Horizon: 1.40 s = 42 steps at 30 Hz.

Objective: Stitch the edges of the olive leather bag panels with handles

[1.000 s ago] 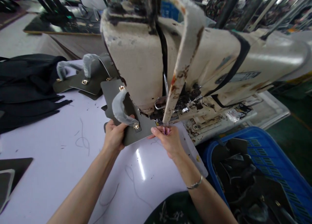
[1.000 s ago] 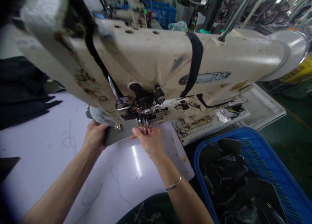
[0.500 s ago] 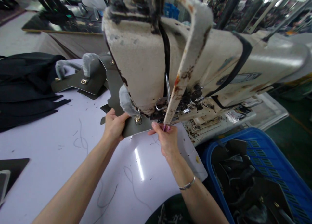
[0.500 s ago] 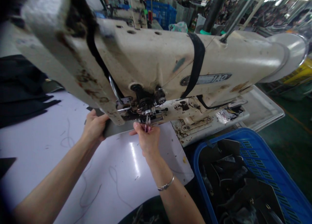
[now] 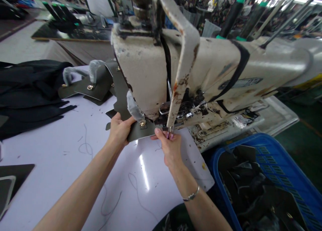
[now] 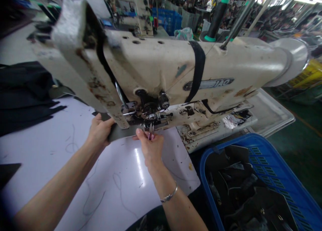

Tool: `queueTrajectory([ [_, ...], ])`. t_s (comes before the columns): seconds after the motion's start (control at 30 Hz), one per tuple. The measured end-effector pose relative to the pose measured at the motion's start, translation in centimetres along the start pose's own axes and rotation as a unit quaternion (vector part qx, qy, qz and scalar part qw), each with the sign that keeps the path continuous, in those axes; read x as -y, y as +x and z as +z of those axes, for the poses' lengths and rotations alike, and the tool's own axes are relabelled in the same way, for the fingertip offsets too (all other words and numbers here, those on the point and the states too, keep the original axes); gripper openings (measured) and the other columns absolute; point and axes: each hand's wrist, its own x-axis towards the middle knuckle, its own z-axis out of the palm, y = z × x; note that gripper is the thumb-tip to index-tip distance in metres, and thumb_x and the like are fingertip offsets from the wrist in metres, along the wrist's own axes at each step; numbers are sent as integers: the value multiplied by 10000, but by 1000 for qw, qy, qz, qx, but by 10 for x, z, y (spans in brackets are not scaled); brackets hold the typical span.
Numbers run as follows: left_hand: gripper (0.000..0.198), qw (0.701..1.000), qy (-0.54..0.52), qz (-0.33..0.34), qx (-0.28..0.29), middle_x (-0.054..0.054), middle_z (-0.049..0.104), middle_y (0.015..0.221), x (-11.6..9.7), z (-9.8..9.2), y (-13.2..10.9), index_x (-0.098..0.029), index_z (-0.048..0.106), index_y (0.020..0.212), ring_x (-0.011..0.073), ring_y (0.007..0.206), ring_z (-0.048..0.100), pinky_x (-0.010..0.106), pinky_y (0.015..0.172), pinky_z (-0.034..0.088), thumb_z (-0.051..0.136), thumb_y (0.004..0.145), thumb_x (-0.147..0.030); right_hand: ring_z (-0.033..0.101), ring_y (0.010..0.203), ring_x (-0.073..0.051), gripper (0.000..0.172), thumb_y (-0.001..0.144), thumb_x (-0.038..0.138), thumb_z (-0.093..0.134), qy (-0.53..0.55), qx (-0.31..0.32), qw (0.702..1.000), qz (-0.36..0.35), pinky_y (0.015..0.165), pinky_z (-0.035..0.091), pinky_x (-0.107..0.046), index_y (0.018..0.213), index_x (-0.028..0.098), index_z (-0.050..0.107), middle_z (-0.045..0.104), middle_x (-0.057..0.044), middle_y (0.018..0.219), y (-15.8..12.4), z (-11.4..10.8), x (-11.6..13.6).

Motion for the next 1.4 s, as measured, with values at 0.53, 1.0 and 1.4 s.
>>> queueTrajectory([
  [0.53,418,999,28,29,-15,87,771,993,2,0,10,-107,685,954,218,894,725,439,900,616,876,602,-225,508,593,-115,287,753,317,808,163,-121,979,-9,606,443,-259,590,152,638,567,11,590,2,41,-17],
  [1.0,456,994,37,39,-98,42,780,984,9,-5,-4,-207,650,948,234,917,744,416,853,645,910,586,-300,482,614,-126,283,774,319,776,150,-142,978,-27,626,441,-267,596,162,623,538,26,588,1,47,-15],
  [1.4,350,989,84,60,-101,52,787,1064,5,-16,-47,-216,723,1011,322,1197,689,477,1058,569,849,712,-347,463,622,-125,257,769,309,761,137,-139,981,-14,602,414,-264,617,178,600,550,21,618,-1,40,-12],
])
